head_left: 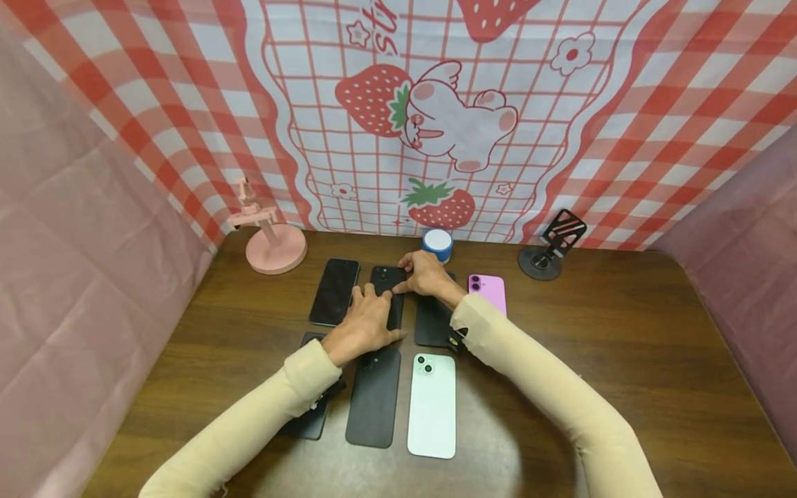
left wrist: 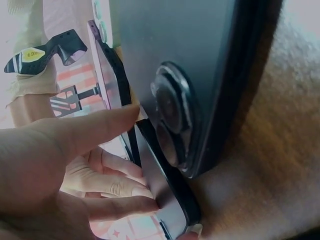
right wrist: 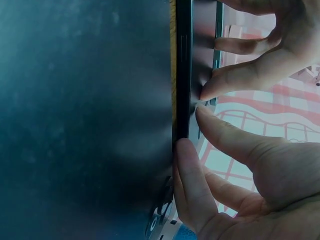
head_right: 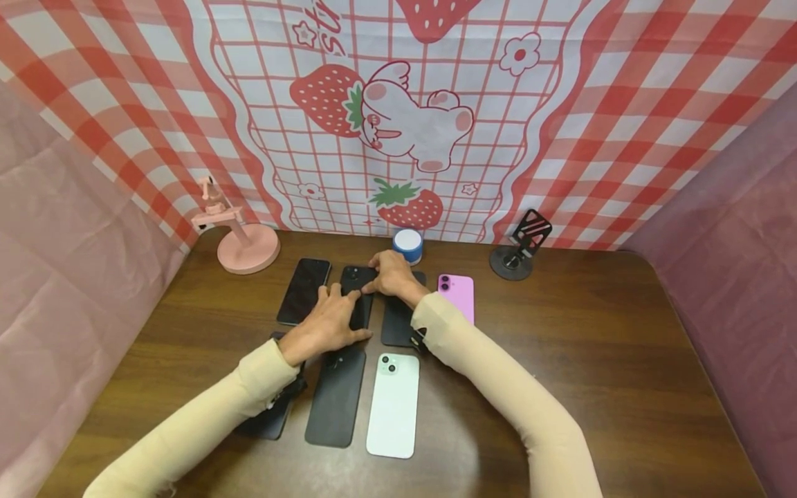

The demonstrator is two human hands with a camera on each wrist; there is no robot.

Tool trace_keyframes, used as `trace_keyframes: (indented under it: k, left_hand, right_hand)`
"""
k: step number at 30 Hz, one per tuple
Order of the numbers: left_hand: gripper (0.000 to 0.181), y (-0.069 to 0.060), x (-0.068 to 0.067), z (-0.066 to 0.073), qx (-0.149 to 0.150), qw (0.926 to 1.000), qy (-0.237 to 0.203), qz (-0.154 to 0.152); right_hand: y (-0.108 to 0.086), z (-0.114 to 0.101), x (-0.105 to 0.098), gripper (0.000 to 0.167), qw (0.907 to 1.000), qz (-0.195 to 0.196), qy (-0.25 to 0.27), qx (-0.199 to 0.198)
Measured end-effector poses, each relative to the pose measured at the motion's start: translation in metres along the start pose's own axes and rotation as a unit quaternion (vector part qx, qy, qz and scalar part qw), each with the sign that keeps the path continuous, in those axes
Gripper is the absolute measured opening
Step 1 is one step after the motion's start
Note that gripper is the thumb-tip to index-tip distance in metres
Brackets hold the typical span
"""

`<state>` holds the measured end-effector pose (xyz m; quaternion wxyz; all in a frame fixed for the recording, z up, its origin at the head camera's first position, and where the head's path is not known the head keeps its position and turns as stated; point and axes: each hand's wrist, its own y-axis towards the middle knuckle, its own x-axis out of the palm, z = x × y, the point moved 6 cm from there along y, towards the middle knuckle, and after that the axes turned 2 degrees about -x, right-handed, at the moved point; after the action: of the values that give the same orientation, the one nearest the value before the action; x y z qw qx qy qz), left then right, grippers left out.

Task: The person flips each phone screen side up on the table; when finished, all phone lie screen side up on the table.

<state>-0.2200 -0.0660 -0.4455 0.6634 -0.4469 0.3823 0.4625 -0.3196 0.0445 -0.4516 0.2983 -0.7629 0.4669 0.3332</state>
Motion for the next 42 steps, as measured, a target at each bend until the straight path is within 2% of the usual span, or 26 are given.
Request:
trace_keyframes:
  k: [8, 13, 23, 28, 31, 36, 42]
  left_hand:
    - [0.081, 0.001, 0.0, -0.001, 0.003, 1.0, -0.001, 0.008]
    - [0.081, 0.0, 0.001, 0.001, 0.019, 0.9998, 0.001, 0.012]
    - [0.084, 0.001, 0.002, 0.0, 0.032, 0.9993, -0.001, 0.02]
    - [0.086, 0.001, 0.001, -0.002, 0.033, 0.9994, -0.01, 0.012]
    - [0.087, 0.0, 0.001, -0.004, 0.031, 0.9993, -0.021, 0.001]
    - [0.088, -0.002, -0.002, -0.006, 0.034, 0.9983, -0.045, -0.011]
    - [0.087, -0.001, -0.003, -0.011, 0.048, 0.9968, -0.062, -0.014]
  right_hand:
    - [0.0, -0.001, 0.0, 0.059, 1.0, -0.004, 0.003, 0.002]
    - [0.0, 0.0, 0.0, 0.058, 0.9999, -0.002, 0.005, 0.01]
    - [-0.001, -0.002, 0.0, 0.053, 0.9996, 0.016, 0.0, 0.024]
    - [-0.002, -0.002, 0.0, 0.05, 0.999, 0.029, 0.002, 0.035]
    - [-0.004, -0.002, 0.0, 0.049, 0.9984, 0.029, 0.027, 0.04]
    - [-0.007, -0.001, 0.001, 0.046, 0.9933, 0.021, 0.101, 0.052]
    - [-0.009, 0.0, 0.001, 0.043, 0.9899, 0.017, 0.131, 0.053]
